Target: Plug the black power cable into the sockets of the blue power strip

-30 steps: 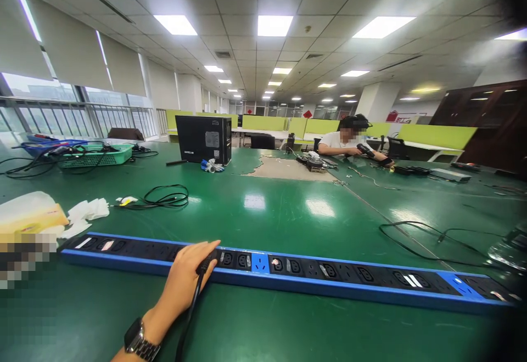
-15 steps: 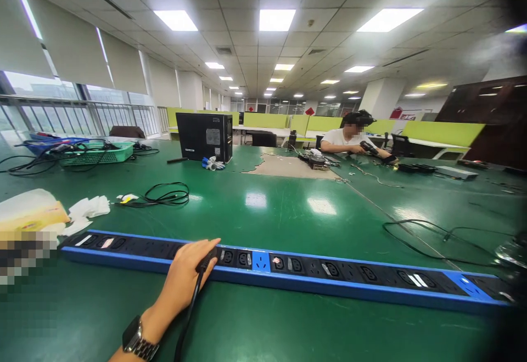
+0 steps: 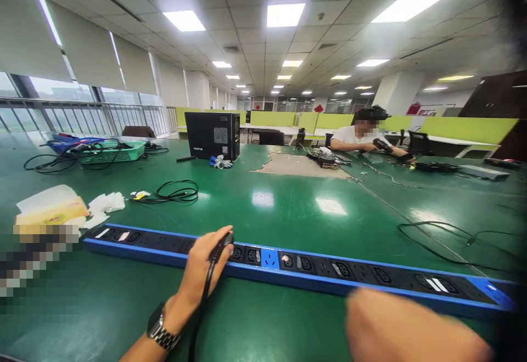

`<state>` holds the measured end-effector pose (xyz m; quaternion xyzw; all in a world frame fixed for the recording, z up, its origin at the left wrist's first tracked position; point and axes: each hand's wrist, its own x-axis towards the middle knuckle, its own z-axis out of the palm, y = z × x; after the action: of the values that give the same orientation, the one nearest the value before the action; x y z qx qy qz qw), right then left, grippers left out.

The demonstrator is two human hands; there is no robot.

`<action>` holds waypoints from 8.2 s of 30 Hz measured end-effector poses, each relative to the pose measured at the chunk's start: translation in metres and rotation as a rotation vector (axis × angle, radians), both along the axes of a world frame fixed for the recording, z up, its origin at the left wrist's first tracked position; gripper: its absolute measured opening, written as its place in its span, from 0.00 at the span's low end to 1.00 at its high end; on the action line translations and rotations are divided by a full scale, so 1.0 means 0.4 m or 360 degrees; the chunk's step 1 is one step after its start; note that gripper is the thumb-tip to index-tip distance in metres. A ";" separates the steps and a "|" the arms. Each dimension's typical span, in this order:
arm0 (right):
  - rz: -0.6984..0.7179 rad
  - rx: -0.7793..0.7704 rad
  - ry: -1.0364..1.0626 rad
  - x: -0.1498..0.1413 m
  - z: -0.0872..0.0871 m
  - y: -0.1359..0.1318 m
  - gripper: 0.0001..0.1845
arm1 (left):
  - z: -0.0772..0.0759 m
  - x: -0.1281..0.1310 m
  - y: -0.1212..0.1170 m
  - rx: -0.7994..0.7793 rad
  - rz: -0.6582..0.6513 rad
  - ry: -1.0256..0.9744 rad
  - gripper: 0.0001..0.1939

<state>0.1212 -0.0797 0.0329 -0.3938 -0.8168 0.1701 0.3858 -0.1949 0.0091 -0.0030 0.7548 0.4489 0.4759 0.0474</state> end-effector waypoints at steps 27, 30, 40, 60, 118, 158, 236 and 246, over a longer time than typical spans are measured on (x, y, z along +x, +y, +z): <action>-0.0642 0.0110 0.0414 -0.145 -0.116 0.209 0.26 | -0.019 0.181 0.019 -0.0187 -0.0281 0.0585 0.32; -0.0414 0.0172 0.0207 -0.141 -0.106 0.194 0.09 | -0.032 0.178 0.015 -0.0164 -0.0221 0.0582 0.36; -0.0431 0.0334 -0.0257 -0.214 -0.142 0.191 0.24 | -0.021 0.192 0.005 -0.0285 0.0029 0.0866 0.24; -0.0852 -0.0182 0.0212 0.090 -0.127 0.197 0.21 | -0.010 0.183 0.005 -0.0428 0.0018 0.0913 0.35; -0.0815 -0.0208 -0.0655 0.102 -0.140 0.174 0.38 | 0.010 0.169 0.039 -0.0510 -0.0414 0.0366 0.18; -0.0735 -0.0174 0.0006 0.084 -0.123 0.191 0.21 | -0.015 0.173 0.026 -0.0406 -0.0121 0.0733 0.43; -0.0371 -0.0022 -0.0218 -0.431 -0.081 0.209 0.27 | -0.017 -0.078 0.038 -0.0446 0.0207 0.0575 0.37; -0.0514 0.0182 0.0314 -0.371 -0.070 0.231 0.18 | -0.019 -0.073 0.036 -0.0425 0.0229 0.0576 0.37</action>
<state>-0.0274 0.0127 0.0051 -0.4786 -0.7096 0.0972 0.5079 -0.2240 0.0235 -0.0106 0.7810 0.5616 0.2714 0.0316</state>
